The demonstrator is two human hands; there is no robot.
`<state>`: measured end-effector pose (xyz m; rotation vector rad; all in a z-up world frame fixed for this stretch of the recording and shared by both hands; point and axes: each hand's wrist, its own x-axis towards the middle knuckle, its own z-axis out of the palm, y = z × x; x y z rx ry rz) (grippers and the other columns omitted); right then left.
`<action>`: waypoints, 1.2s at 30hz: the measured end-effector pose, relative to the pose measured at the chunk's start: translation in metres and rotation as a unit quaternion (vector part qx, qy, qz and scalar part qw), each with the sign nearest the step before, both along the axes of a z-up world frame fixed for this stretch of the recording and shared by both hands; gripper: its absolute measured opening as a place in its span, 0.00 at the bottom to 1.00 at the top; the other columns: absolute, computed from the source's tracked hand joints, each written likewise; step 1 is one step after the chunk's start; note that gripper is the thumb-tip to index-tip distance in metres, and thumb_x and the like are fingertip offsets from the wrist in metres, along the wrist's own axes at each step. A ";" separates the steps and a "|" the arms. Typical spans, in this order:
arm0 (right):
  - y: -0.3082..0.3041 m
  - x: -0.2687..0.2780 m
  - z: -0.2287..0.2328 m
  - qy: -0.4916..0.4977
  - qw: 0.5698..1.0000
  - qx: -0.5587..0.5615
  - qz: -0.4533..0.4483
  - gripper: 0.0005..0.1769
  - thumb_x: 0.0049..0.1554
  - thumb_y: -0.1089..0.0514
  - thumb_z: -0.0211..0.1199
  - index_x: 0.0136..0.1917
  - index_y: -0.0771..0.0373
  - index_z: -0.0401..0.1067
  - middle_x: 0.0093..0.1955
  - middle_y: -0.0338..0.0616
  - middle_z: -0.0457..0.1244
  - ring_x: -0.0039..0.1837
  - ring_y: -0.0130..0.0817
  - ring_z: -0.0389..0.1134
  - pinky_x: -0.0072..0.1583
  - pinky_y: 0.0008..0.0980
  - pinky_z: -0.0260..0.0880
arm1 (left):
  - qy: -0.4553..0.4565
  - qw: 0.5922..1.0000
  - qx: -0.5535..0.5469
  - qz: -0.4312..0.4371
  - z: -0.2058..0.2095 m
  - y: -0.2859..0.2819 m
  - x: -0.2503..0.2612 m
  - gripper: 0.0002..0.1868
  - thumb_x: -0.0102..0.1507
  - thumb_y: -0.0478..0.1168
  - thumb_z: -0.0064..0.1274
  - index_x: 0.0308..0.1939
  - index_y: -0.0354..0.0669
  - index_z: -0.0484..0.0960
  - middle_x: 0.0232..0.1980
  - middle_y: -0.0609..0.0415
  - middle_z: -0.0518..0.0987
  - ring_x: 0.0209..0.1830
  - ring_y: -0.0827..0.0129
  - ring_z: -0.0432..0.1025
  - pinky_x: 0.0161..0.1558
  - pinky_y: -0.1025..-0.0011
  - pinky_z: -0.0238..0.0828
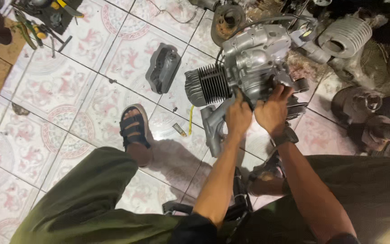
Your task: The person uses a yellow-handled screwdriver to work on a silver engine block, specifically prying at the cylinder head area. They then switch to using a black rag to wipe and clean the engine surface.
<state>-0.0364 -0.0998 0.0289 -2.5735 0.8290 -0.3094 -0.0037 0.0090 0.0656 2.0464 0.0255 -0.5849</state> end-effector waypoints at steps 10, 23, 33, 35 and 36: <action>0.004 -0.005 0.018 0.031 0.997 0.069 0.001 0.34 0.42 0.63 0.53 0.62 0.74 0.52 0.67 0.71 0.41 0.57 0.77 0.58 0.53 0.65 0.63 | -0.071 0.990 -0.084 0.082 -0.051 0.006 0.016 0.29 0.56 0.41 0.34 0.61 0.43 0.72 0.44 0.30 0.77 0.44 0.36 0.71 0.47 0.49 0.65; 0.016 -0.006 0.041 0.055 0.997 0.060 -0.002 0.31 0.45 0.64 0.54 0.62 0.73 0.52 0.66 0.72 0.43 0.54 0.77 0.61 0.51 0.67 0.63 | -0.152 0.866 0.328 -0.346 -0.011 0.056 0.043 0.30 0.60 0.45 0.38 0.68 0.67 0.58 0.37 0.47 0.81 0.37 0.50 0.77 0.35 0.55 0.73; 0.017 0.004 0.067 0.005 0.998 0.053 0.041 0.31 0.43 0.66 0.56 0.59 0.74 0.52 0.65 0.76 0.42 0.54 0.81 0.58 0.49 0.67 0.64 | -0.227 0.832 0.361 -0.355 -0.022 0.059 0.057 0.28 0.57 0.44 0.40 0.63 0.67 0.68 0.37 0.52 0.82 0.36 0.52 0.77 0.35 0.56 0.73; 0.020 0.003 0.063 -0.007 0.998 0.058 0.039 0.32 0.42 0.65 0.56 0.60 0.74 0.52 0.65 0.75 0.42 0.53 0.80 0.59 0.47 0.67 0.65 | -0.209 0.836 0.356 -0.363 -0.018 0.059 0.059 0.29 0.58 0.43 0.40 0.64 0.63 0.66 0.37 0.49 0.81 0.37 0.50 0.77 0.35 0.56 0.73; 0.021 -0.003 0.062 0.001 0.997 0.071 0.039 0.34 0.41 0.65 0.56 0.60 0.74 0.51 0.65 0.74 0.42 0.51 0.80 0.60 0.46 0.66 0.65 | -0.171 0.841 0.350 -0.376 -0.016 0.058 0.053 0.29 0.58 0.42 0.40 0.66 0.59 0.65 0.37 0.46 0.81 0.38 0.49 0.77 0.35 0.56 0.73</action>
